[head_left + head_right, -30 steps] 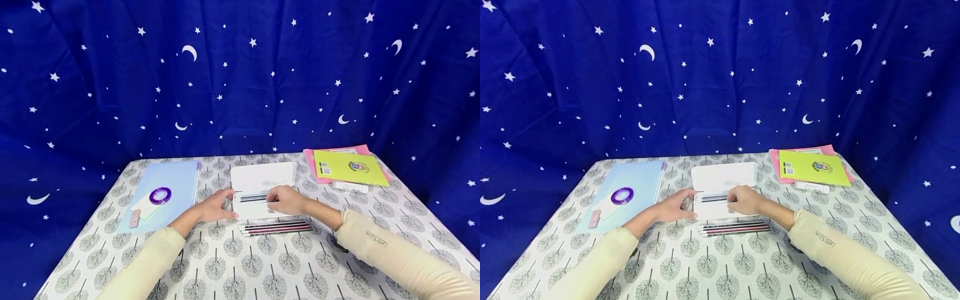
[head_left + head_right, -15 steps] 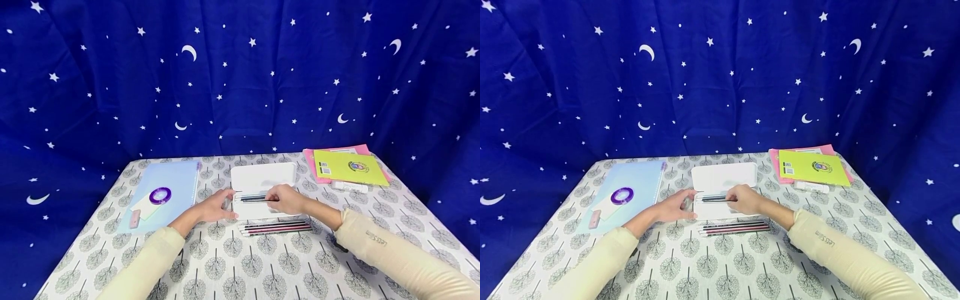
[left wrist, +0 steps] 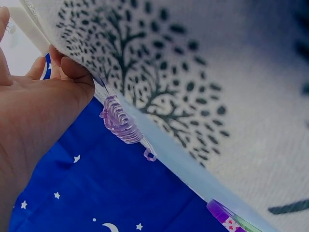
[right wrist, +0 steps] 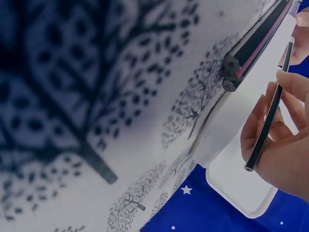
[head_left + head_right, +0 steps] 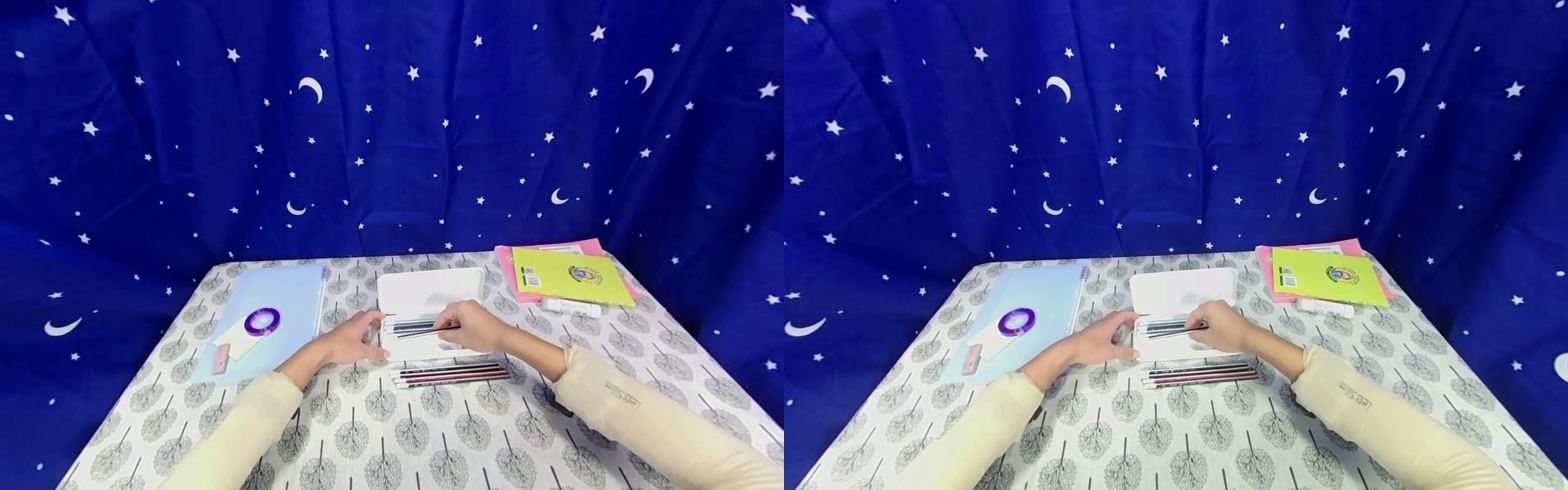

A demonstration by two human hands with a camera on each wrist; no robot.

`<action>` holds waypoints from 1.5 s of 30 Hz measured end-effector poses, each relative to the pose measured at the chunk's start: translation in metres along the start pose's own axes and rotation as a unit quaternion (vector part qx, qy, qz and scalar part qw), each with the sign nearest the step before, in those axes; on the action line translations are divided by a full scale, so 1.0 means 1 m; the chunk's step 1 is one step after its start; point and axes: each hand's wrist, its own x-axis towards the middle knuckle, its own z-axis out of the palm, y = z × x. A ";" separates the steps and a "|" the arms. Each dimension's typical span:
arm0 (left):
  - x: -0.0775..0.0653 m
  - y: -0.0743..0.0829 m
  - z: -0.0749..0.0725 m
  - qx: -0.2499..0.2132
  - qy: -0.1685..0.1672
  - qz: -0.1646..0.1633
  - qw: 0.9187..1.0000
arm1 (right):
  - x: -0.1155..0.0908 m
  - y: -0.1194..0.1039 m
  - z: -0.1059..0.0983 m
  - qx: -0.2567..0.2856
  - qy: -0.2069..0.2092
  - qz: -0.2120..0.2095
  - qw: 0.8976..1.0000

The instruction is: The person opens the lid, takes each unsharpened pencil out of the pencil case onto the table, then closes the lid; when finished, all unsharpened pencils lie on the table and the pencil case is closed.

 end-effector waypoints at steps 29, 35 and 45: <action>0.000 -0.003 0.001 0.003 -0.001 0.010 1.000 | -0.041 -0.030 -0.005 -0.019 0.029 -0.047 0.998; -0.001 -0.001 -0.001 0.000 0.001 0.011 1.000 | -0.046 -0.033 -0.004 -0.013 0.025 -0.042 0.999; 0.000 -0.002 0.000 -0.002 -0.005 0.012 1.000 | -0.058 -0.033 0.001 0.032 -0.012 -0.020 0.999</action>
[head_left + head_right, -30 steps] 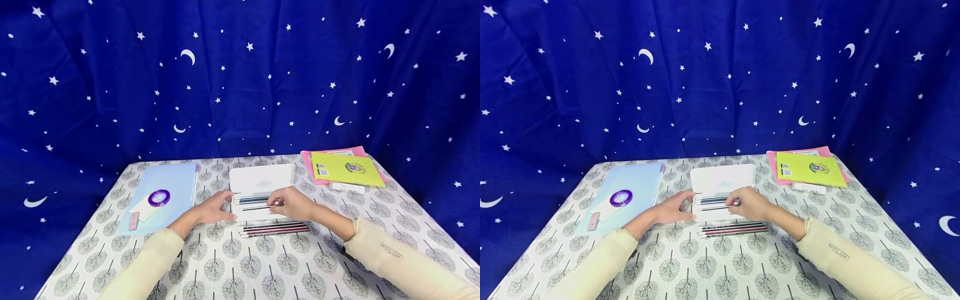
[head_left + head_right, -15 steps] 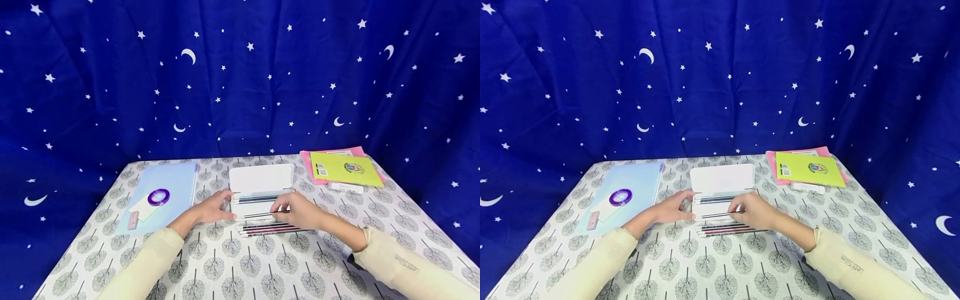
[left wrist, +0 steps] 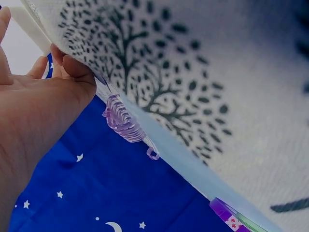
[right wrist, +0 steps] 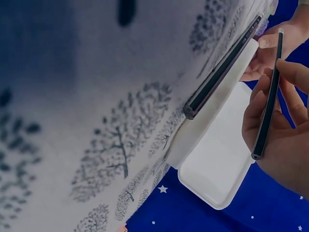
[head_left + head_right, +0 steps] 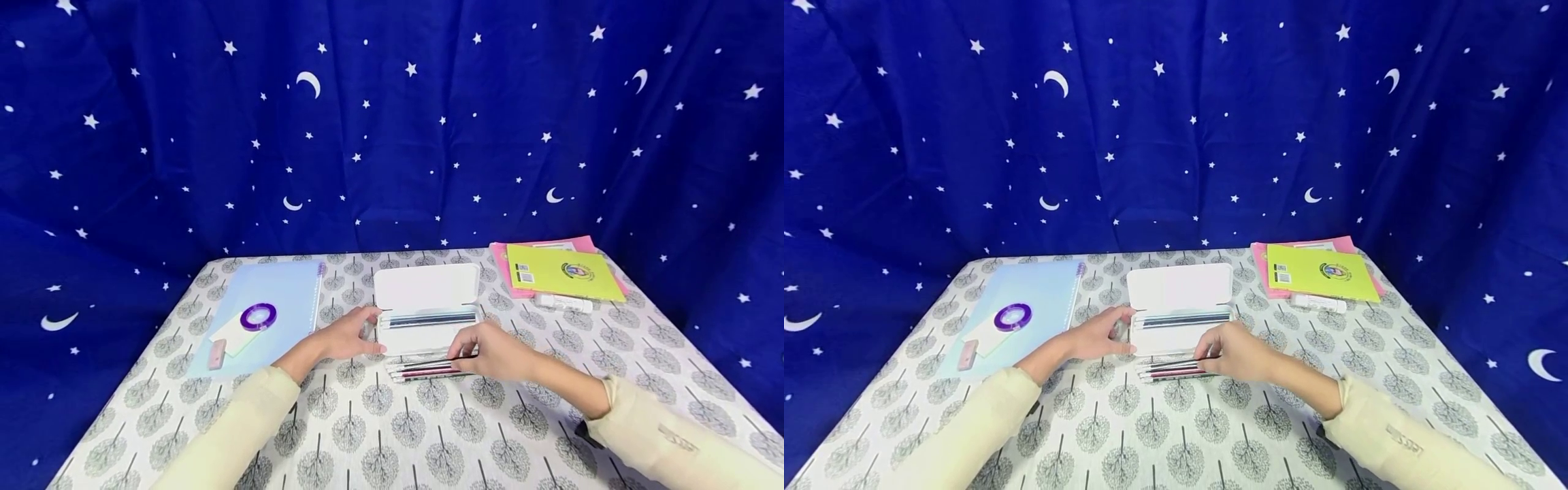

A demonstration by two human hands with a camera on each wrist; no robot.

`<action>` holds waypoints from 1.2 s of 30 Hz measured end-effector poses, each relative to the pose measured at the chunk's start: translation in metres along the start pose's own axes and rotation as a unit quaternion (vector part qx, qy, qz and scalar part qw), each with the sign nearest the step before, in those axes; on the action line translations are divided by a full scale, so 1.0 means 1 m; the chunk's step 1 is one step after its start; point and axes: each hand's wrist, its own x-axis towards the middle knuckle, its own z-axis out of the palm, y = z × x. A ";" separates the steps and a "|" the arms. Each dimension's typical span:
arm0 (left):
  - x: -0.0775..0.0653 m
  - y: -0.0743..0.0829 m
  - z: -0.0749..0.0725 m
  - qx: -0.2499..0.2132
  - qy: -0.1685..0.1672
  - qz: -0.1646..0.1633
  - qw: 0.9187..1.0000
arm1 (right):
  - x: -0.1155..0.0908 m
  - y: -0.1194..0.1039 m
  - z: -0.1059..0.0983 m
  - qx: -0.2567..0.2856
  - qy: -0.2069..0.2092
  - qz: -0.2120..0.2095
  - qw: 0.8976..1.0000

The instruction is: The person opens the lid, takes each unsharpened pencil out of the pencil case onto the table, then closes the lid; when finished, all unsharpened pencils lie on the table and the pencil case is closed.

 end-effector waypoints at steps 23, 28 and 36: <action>0.001 0.000 -0.001 -0.003 -0.001 -0.005 1.000 | -0.008 0.005 0.012 0.038 -0.020 -0.004 0.999; 0.001 0.000 -0.001 -0.001 0.000 -0.004 1.000 | -0.007 0.004 0.015 0.036 -0.016 -0.002 0.999; 0.000 0.001 -0.001 0.003 -0.001 -0.005 1.000 | -0.006 0.005 0.020 0.022 -0.011 0.002 1.000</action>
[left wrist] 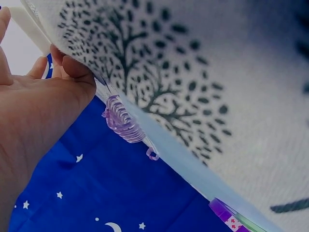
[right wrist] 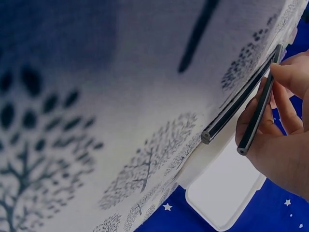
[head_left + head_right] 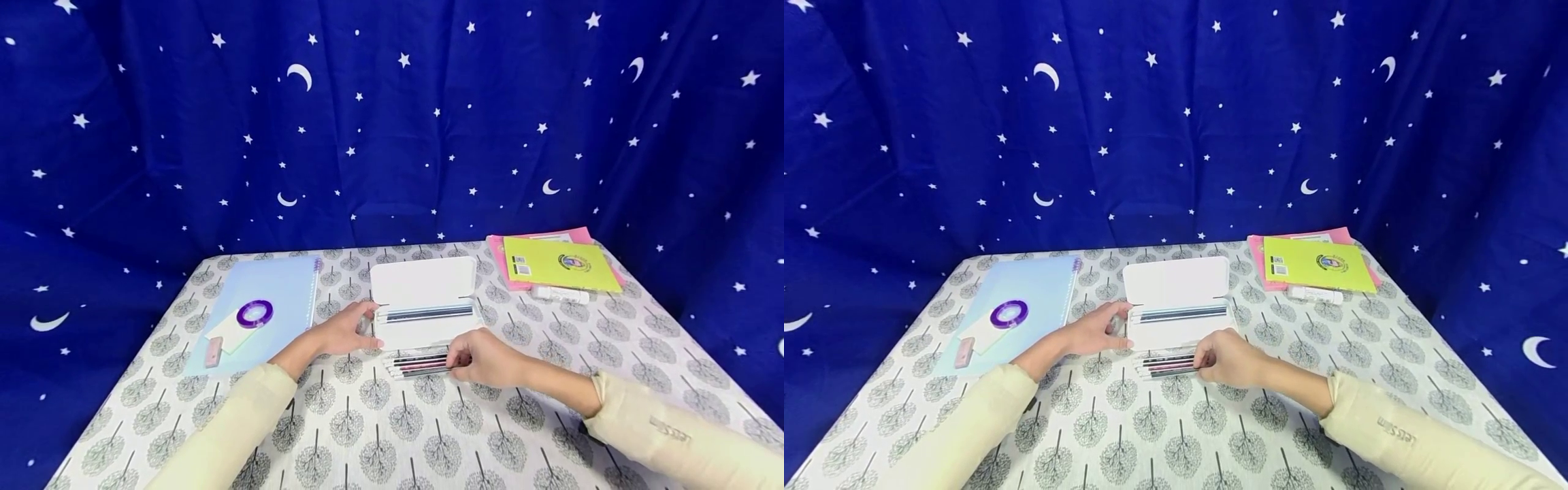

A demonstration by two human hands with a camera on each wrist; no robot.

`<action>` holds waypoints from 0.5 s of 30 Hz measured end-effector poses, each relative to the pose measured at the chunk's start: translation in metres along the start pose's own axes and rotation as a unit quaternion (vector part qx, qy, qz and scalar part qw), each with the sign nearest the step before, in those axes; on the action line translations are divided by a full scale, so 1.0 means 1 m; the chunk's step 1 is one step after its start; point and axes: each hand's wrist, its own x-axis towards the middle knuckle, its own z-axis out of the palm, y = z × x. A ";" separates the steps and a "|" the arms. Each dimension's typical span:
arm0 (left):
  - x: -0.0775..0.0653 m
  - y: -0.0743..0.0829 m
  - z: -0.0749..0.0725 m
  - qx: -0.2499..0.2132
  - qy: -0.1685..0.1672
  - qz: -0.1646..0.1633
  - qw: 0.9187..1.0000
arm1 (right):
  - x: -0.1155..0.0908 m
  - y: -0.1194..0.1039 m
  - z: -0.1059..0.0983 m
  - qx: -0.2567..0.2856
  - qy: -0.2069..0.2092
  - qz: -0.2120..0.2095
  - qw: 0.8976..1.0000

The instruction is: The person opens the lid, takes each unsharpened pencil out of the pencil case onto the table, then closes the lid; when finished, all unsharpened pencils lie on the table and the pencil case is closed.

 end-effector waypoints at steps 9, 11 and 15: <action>0.002 0.000 0.000 0.005 0.001 -0.003 1.000 | -0.001 -0.002 0.002 0.020 -0.009 0.022 1.000; 0.002 -0.001 0.000 0.004 -0.002 -0.002 1.000 | -0.001 -0.001 0.003 0.020 -0.011 0.022 0.999; 0.001 -0.001 0.000 -0.004 -0.001 -0.002 1.000 | 0.000 -0.001 0.005 0.017 -0.010 0.028 0.999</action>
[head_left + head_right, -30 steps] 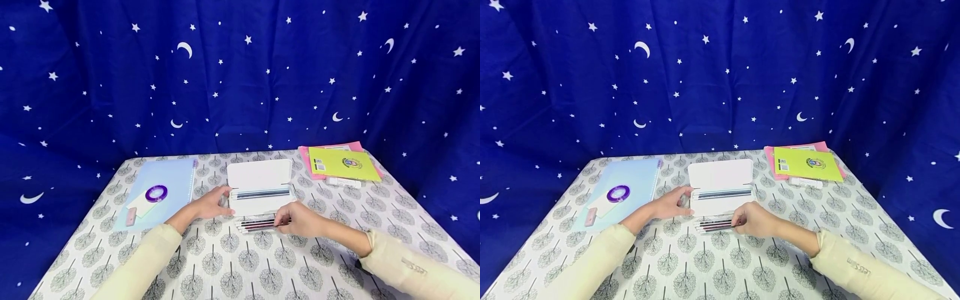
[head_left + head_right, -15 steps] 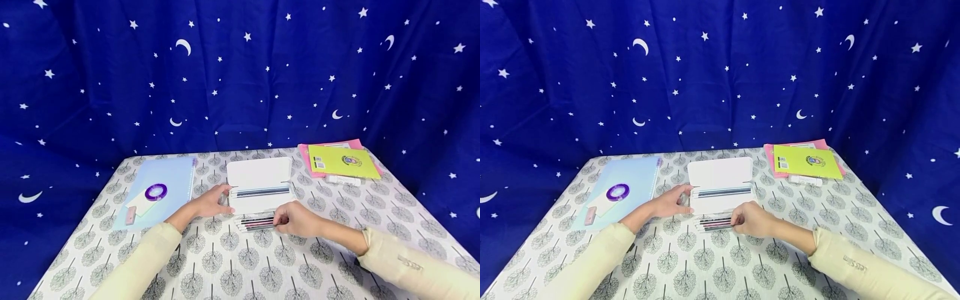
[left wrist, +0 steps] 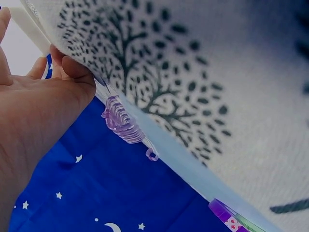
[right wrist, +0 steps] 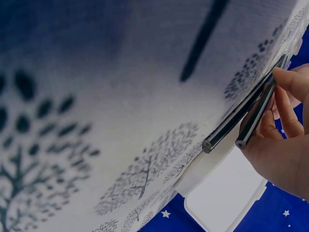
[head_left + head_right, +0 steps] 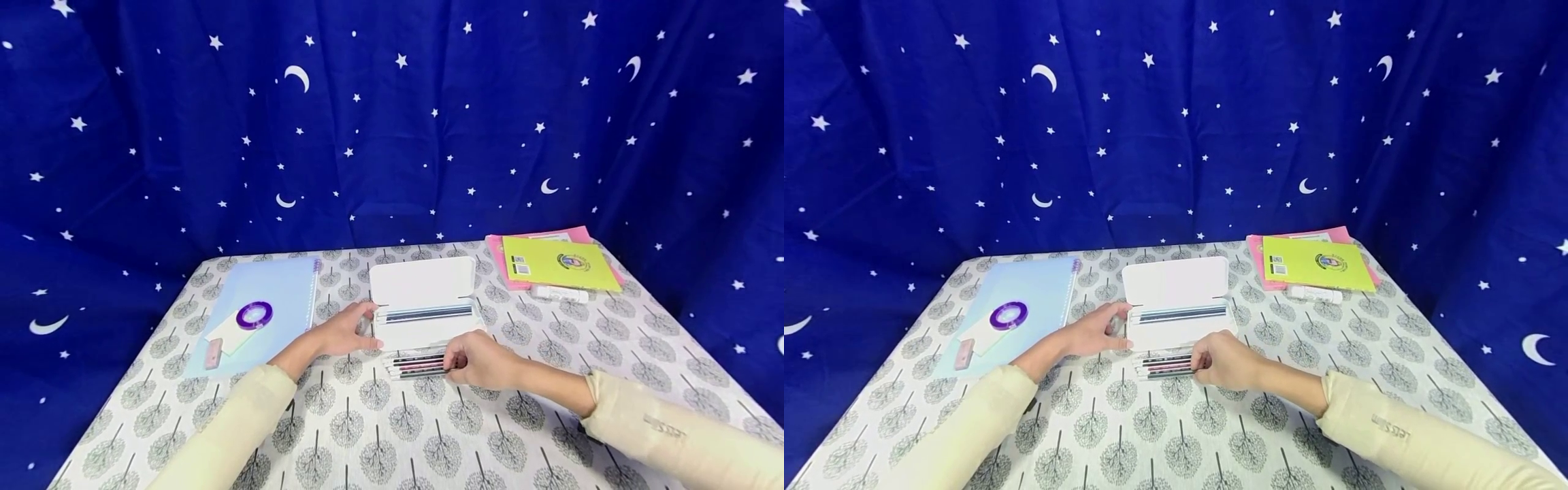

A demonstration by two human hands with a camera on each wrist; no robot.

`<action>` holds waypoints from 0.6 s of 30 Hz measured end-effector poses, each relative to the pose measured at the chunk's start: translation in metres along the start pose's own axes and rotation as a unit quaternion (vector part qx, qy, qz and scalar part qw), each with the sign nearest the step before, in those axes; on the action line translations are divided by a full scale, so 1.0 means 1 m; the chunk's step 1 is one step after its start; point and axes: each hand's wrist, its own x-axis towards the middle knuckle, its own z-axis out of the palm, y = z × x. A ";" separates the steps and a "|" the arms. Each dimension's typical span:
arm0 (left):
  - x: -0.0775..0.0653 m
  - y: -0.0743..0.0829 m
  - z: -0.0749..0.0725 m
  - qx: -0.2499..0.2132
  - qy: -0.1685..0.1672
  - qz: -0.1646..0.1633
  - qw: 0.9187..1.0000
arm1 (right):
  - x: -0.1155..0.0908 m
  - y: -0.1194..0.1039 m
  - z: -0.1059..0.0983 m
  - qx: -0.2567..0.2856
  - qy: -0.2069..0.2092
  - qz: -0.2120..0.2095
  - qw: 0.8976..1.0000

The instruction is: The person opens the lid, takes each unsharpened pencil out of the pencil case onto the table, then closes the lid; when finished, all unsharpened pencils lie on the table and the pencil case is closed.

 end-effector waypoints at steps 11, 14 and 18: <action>-0.001 0.003 0.001 0.002 0.004 -0.001 1.000 | 0.000 0.000 0.001 -0.026 0.011 0.005 1.000; -0.001 0.003 0.001 0.007 0.006 -0.001 1.000 | 0.001 -0.001 0.001 -0.030 0.008 0.009 0.999; -0.001 0.002 0.001 0.008 0.006 0.001 1.000 | 0.001 -0.002 0.001 -0.032 0.007 0.009 0.999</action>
